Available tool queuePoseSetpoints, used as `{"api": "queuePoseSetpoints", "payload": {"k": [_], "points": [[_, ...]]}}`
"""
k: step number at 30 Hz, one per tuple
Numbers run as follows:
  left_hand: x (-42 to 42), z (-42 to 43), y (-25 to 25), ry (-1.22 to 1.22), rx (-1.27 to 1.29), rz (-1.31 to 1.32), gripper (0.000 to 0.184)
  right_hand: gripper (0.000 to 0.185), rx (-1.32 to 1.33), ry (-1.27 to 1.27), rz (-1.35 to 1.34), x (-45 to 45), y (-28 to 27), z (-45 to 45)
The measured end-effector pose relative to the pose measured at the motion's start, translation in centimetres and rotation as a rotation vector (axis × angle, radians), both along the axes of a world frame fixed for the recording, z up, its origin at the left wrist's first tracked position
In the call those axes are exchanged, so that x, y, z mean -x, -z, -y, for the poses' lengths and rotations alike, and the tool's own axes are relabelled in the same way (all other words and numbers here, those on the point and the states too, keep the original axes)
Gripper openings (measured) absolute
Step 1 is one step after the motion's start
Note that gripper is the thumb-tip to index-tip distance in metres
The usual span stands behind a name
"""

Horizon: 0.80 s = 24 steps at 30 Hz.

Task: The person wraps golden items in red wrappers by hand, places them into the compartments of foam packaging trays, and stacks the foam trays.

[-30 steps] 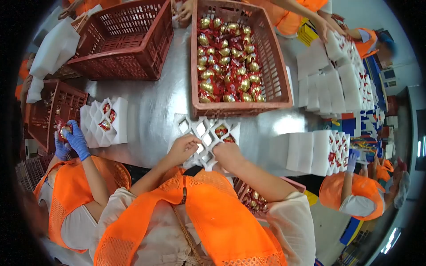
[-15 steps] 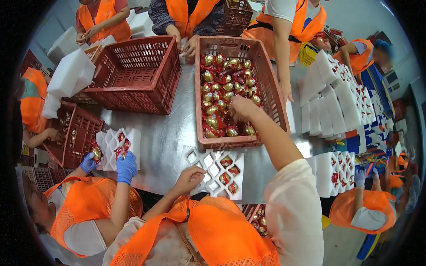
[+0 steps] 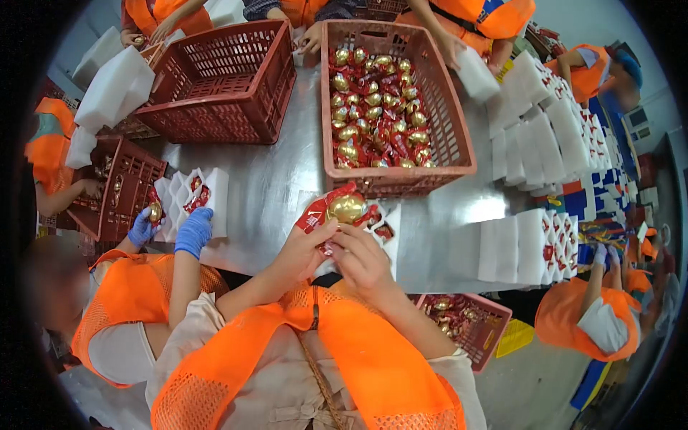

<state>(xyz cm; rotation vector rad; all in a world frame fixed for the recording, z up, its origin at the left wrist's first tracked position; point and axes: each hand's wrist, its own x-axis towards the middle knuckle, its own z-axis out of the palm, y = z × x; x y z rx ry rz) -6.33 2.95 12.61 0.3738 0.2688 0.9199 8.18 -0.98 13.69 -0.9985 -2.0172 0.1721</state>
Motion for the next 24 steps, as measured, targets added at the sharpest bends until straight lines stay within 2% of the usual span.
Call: {"api": "queuePoseSetpoints", "payload": {"k": [2, 3, 4, 5, 6, 7, 8, 9, 11, 12, 13, 14, 16, 17, 20, 21, 22, 24], "points": [[0.4, 0.6, 1.3, -0.019, 0.061, -0.384, 0.037, 0.029, 0.137, -0.048, -0.042, 0.1, 0.1, 2.0], [0.7, 1.2, 1.8, -0.008, 0.125, -0.332, 0.037, 0.029, 0.140, -0.036, -0.050, -0.1, 0.9, 2.7], [1.1, 1.3, 1.8, 0.008, 0.127, -0.340, 0.037, 0.036, 0.246, 0.119, -0.306, -0.2, 1.3, 3.1], [1.6, 1.5, 2.0, 0.126, 0.061, -0.348, 0.039, 0.043, 0.351, 0.276, -0.562, -0.2, 1.6, 3.7], [1.9, 1.7, 2.0, 0.245, -0.004, -0.352, 0.040, 0.048, 0.524, 0.252, -0.715, -0.8, 1.7, 3.6], [2.1, 1.7, 1.9, 0.319, -0.046, -0.385, 0.038, 0.046, 0.776, 0.109, -0.834, -1.3, 1.6, 3.6], [2.1, 1.6, 3.2, 0.304, -0.261, -0.508, 0.037, 0.045, 1.022, -0.050, -0.942, -1.9, 1.5, 3.7], [2.2, 1.9, 3.5, 0.291, -0.178, -0.609, 0.033, 0.045, 1.137, -0.132, -1.042, -1.7, 2.0, 3.9], [2.7, 2.0, 4.2, 0.265, -0.087, -0.709, 0.029, 0.045, 1.135, -0.087, -1.003, -1.8, 4.3, 4.9], [3.2, 1.9, 5.1, 0.151, -0.332, -0.882, 0.024, 0.045, 1.133, -0.045, -0.965, -1.9, 5.9, 5.3], [3.5, 1.8, 5.4, 0.032, -0.579, -1.051, 0.018, 0.047, 0.987, -0.067, -0.944, -1.2, 6.4, 4.7], [3.4, 1.8, 5.8, 0.029, -0.568, -1.057, 0.018, 0.047, 0.998, -0.073, -0.945, -1.0, 6.4, 4.7], [2.6, 1.3, 6.4, -0.130, -0.392, -0.915, 0.009, 0.050, 1.146, -0.012, -1.122, -0.9, 5.9, 4.1], [2.2, 0.6, 6.7, -0.157, -0.384, -0.912, 0.008, 0.049, 1.084, 0.007, -1.231, -1.0, 6.9, 3.3], [0.8, -1.8, 8.5, -0.186, -0.296, -0.764, 0.007, 0.039, 1.049, 0.058, -1.251, -1.7, 7.1, 0.7], [0.0, -2.6, 10.1, -0.268, -0.410, -0.776, 0.009, 0.037, 1.064, 0.068, -1.228, -2.0, 7.2, 0.2], [-0.5, -3.0, 9.8, -0.269, -0.404, -0.774, 0.009, 0.037, 1.070, 0.070, -1.225, -2.4, 7.5, 0.0], [-1.2, -3.7, 9.0, 0.025, -0.089, -0.695, 0.014, 0.034, 0.925, 0.154, -1.011, -3.2, 9.3, -0.4]]}}
